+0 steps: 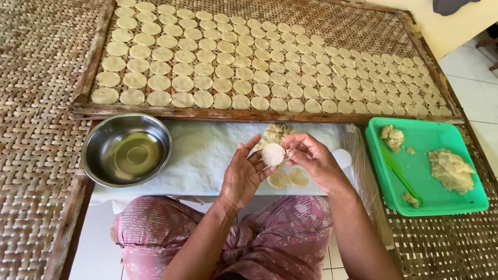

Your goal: Shaping and cutting dough into small discs using a rolling pin and a circular mold.

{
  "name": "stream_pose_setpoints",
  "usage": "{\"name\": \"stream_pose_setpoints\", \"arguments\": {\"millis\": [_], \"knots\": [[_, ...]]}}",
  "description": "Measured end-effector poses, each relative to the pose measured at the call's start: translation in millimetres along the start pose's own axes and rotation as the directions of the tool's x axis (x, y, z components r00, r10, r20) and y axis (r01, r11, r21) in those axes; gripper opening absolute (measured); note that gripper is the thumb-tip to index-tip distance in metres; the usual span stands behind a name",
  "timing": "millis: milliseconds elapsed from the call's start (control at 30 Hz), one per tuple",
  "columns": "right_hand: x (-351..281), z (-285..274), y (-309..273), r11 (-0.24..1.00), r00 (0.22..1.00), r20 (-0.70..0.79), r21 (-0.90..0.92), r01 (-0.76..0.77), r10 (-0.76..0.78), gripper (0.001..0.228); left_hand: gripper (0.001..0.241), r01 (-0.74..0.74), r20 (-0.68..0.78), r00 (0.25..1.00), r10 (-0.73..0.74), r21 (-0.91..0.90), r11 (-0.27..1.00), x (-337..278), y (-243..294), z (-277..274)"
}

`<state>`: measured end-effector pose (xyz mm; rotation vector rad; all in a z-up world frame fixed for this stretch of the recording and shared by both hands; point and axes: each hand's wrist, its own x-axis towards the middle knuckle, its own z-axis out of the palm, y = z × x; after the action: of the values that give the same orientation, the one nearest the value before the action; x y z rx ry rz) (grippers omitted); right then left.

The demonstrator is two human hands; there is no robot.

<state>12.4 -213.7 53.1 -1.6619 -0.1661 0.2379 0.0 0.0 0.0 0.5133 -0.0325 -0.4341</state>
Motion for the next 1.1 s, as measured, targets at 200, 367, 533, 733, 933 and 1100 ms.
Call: {"name": "stream_pose_setpoints", "arguments": {"millis": [200, 367, 533, 733, 933, 1100], "knots": [[0, 4, -8, 0.909, 0.992, -0.022, -0.404, 0.102, -0.121, 0.027, 0.073, -0.018, -0.048, 0.999, 0.023, 0.106, 0.994, -1, 5, 6], [10, -3, -5, 0.960, 0.997, -0.061, -0.278, 0.036, -0.055, 0.028, 0.071, -0.055, -0.018, 0.998, 0.058, 0.137, 0.989, 4, 5, 10], [22, -21, 10, 0.980, 0.997, -0.049, -0.196, 0.042, -0.052, 0.029, 0.071, -0.059, -0.005, 0.998, 0.061, 0.152, 0.987, 14, -1, 10], [52, -63, -2, 0.982, 0.989, -0.007, -0.116, -0.151, 0.151, 0.031, 0.071, 0.001, -0.090, 0.995, 0.032, 0.344, 0.939, 16, 5, 19], [131, -148, -41, 0.988, 0.961, -0.243, -0.051, -0.148, 0.131, 0.028, 0.055, -0.146, -0.135, 0.950, 0.282, 0.606, 0.782, 3, 7, -8], [230, -211, -45, 0.979, 0.895, -0.440, -0.136, -0.150, 0.076, 0.026, 0.038, -0.232, 0.087, 0.724, 0.684, 0.965, 0.122, 10, -24, -65]]}}
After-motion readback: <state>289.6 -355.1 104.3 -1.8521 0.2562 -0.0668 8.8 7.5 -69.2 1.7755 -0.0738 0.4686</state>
